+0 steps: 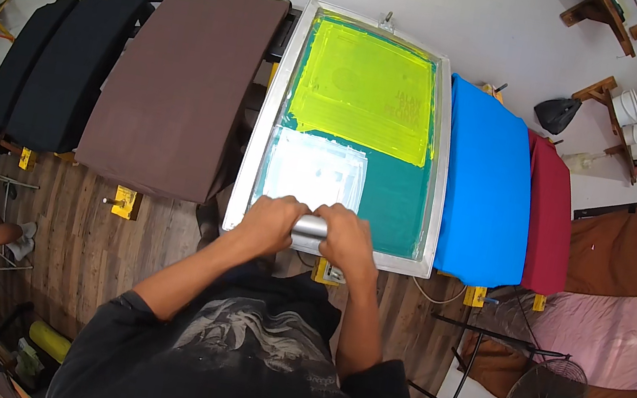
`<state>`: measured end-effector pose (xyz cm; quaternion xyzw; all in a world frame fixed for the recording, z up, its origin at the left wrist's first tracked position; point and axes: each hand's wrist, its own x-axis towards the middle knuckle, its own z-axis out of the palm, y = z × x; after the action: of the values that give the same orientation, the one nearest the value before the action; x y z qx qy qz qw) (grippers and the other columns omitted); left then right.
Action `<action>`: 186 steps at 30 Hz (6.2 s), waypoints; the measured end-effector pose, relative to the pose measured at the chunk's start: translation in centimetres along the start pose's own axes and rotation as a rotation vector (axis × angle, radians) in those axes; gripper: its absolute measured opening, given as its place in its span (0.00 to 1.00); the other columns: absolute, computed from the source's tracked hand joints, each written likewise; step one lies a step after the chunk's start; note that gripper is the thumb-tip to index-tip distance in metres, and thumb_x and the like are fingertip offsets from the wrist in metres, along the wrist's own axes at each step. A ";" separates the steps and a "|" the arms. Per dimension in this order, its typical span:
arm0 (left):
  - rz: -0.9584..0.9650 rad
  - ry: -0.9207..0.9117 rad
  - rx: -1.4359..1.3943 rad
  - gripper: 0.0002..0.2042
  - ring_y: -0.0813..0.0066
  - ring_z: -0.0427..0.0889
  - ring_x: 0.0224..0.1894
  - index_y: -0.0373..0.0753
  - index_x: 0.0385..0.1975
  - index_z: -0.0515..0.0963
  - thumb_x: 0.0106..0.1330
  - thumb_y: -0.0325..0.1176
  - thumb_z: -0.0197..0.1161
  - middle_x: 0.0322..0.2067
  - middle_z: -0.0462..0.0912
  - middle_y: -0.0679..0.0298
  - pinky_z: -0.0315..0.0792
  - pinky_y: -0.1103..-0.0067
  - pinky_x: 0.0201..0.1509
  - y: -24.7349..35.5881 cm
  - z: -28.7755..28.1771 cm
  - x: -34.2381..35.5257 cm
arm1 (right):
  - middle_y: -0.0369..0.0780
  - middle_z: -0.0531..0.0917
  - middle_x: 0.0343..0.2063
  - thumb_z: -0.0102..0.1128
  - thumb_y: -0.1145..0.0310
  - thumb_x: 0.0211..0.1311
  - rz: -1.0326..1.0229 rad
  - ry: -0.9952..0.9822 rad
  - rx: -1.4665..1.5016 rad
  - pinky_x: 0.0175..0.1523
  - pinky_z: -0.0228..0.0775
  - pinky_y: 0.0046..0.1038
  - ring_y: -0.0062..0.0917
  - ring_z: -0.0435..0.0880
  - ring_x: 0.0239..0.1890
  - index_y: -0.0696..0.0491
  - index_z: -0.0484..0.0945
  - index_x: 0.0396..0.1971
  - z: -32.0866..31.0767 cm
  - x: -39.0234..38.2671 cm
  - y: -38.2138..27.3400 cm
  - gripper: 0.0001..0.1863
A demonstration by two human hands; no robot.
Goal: Performing screen printing on multiple garments.
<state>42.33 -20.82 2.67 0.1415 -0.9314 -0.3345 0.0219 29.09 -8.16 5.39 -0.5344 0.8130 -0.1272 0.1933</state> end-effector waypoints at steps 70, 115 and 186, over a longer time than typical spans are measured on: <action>-0.108 -0.130 -0.078 0.17 0.48 0.83 0.38 0.36 0.40 0.81 0.47 0.19 0.63 0.35 0.82 0.50 0.78 0.62 0.44 0.3 -0.6 0.6 | 0.45 0.81 0.34 0.60 0.82 0.38 0.078 -0.085 0.067 0.47 0.72 0.40 0.42 0.79 0.42 0.53 0.82 0.40 -0.1 0.3 -0.1 0.22; 0.094 0.326 0.031 0.21 0.51 0.79 0.47 0.36 0.45 0.76 0.48 0.15 0.59 0.46 0.78 0.52 0.77 0.63 0.47 -3.2 2.8 2.7 | 0.40 0.76 0.45 0.66 0.80 0.40 0.032 0.274 -0.133 0.46 0.70 0.43 0.38 0.77 0.51 0.49 0.75 0.45 4.2 2.9 1.3 0.26; -0.039 0.006 0.010 0.17 0.50 0.83 0.37 0.37 0.40 0.79 0.47 0.21 0.64 0.35 0.81 0.52 0.78 0.63 0.41 0.6 0.1 -0.9 | 0.46 0.79 0.35 0.61 0.81 0.42 0.045 0.011 0.065 0.47 0.72 0.40 0.43 0.79 0.41 0.53 0.81 0.38 0.8 -0.5 0.0 0.18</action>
<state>43.01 -20.06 3.01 0.1607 -0.9301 -0.3299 0.0176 29.59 -7.72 4.79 -0.5085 0.8213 -0.1521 0.2091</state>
